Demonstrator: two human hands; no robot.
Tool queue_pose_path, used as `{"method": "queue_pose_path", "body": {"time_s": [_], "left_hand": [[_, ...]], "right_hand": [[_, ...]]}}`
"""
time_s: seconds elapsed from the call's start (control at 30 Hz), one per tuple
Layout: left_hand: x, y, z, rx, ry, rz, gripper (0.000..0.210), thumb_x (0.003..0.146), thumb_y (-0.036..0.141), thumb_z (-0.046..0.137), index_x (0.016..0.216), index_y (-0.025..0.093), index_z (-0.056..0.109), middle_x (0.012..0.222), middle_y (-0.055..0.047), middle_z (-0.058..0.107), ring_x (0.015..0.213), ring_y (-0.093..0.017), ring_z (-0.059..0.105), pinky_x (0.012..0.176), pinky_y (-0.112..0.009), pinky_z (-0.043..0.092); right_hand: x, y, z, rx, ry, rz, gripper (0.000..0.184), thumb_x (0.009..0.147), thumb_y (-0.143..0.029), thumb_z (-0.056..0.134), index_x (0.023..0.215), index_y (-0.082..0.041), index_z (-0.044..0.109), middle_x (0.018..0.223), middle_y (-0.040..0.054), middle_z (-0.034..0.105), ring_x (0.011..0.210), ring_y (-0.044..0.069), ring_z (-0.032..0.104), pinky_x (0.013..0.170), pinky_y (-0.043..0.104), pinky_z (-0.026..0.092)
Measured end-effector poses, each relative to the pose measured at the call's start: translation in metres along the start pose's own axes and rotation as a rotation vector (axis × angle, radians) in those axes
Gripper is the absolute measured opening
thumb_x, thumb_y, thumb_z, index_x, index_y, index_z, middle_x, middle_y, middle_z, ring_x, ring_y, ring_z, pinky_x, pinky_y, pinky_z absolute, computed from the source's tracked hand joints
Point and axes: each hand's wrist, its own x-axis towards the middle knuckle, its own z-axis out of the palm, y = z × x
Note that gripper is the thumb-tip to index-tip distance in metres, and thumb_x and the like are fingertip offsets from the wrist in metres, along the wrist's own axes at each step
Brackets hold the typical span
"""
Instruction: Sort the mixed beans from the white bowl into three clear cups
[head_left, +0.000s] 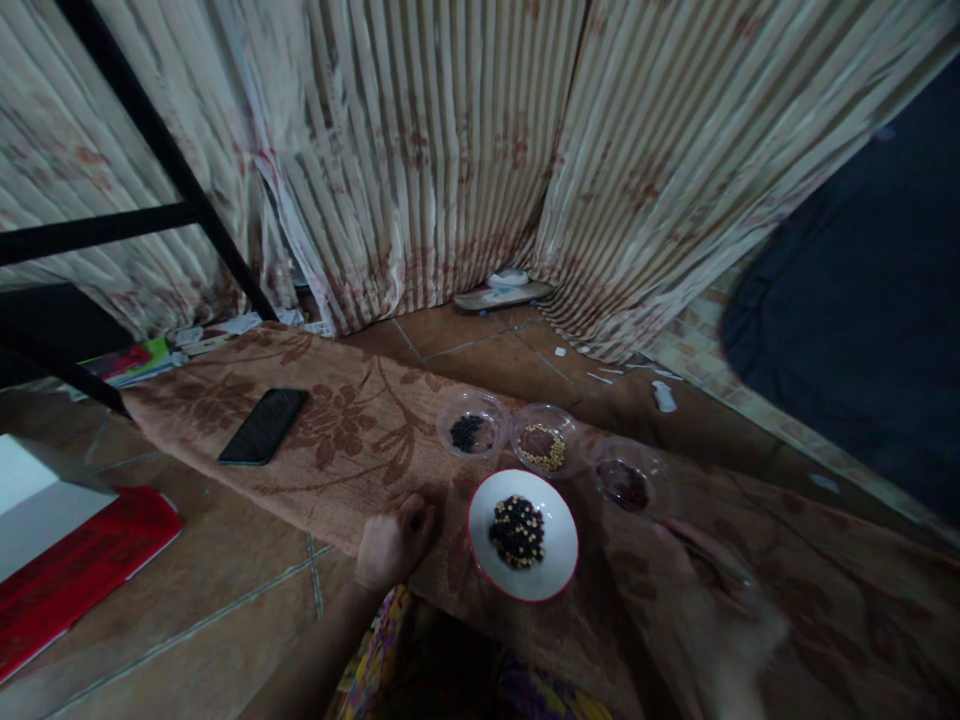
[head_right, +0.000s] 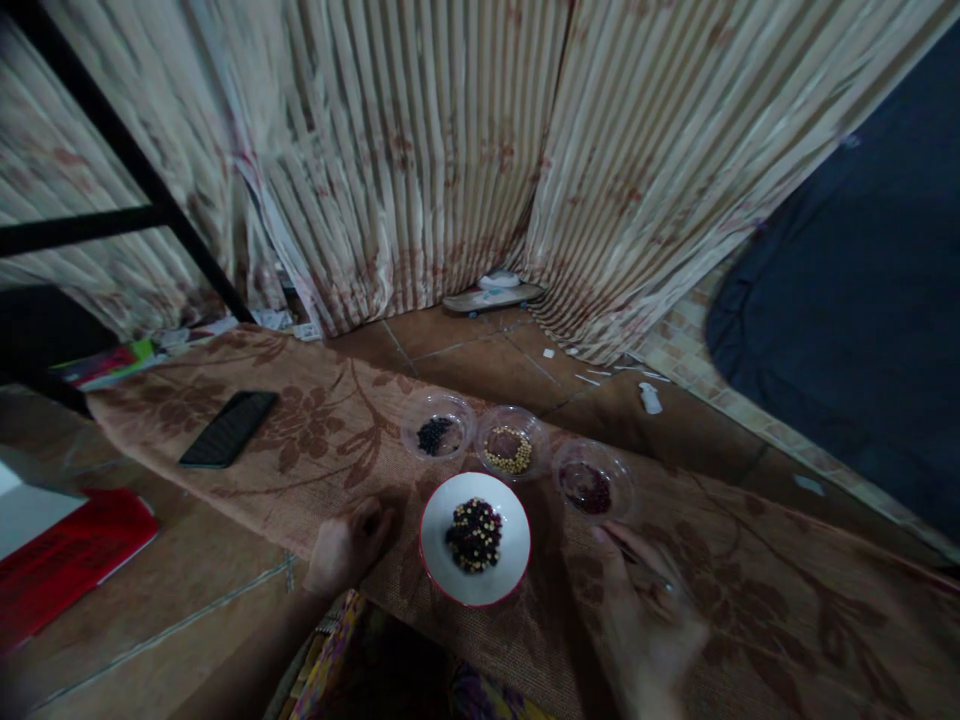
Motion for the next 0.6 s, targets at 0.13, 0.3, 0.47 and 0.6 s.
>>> {"method": "queue_pose_path", "body": {"time_s": [0.13, 0.3, 0.47, 0.6], "left_hand": [[0.000, -0.001, 0.000, 0.001, 0.010, 0.010, 0.032, 0.093, 0.037, 0.045, 0.066, 0.021, 0.050, 0.064, -0.001, 0.060, 0.061, -0.013, 0.058, 0.056, -0.023, 0.037], [0.000, -0.001, 0.000, 0.028, -0.004, 0.018, 0.032, 0.094, 0.038, 0.044, 0.067, 0.021, 0.050, 0.066, -0.001, 0.061, 0.062, -0.013, 0.058, 0.058, -0.023, 0.038], [0.000, 0.001, -0.001, 0.023, -0.008, 0.005, 0.029, 0.094, 0.037, 0.045, 0.069, 0.021, 0.051, 0.069, -0.002, 0.062, 0.066, -0.014, 0.060, 0.060, -0.024, 0.038], [0.001, 0.002, -0.001, 0.028, -0.005, 0.001, 0.029, 0.093, 0.036, 0.047, 0.068, 0.021, 0.050, 0.068, -0.002, 0.062, 0.066, -0.014, 0.059, 0.061, -0.024, 0.037]], "right_hand": [[0.030, 0.023, -0.005, -0.010, 0.091, -0.007, 0.037, 0.073, -0.051, 0.075, 0.082, -0.015, 0.074, 0.086, 0.0107, 0.073, 0.082, 0.025, 0.067, 0.083, 0.043, 0.052], [0.021, 0.023, -0.006, 0.080, 0.099, 0.068, 0.035, 0.071, -0.047, 0.078, 0.084, -0.015, 0.074, 0.088, 0.0107, 0.072, 0.080, 0.023, 0.066, 0.078, 0.040, 0.053], [-0.018, 0.002, -0.001, 0.072, -0.090, 0.135, 0.032, 0.072, -0.048, 0.076, 0.082, -0.018, 0.074, 0.088, 0.0089, 0.074, 0.083, 0.024, 0.068, 0.081, 0.039, 0.053], [-0.044, -0.002, 0.005, 0.030, -0.265, 0.137, 0.032, 0.075, -0.050, 0.072, 0.084, -0.020, 0.076, 0.090, 0.0083, 0.075, 0.083, 0.024, 0.070, 0.076, 0.035, 0.054]]}}
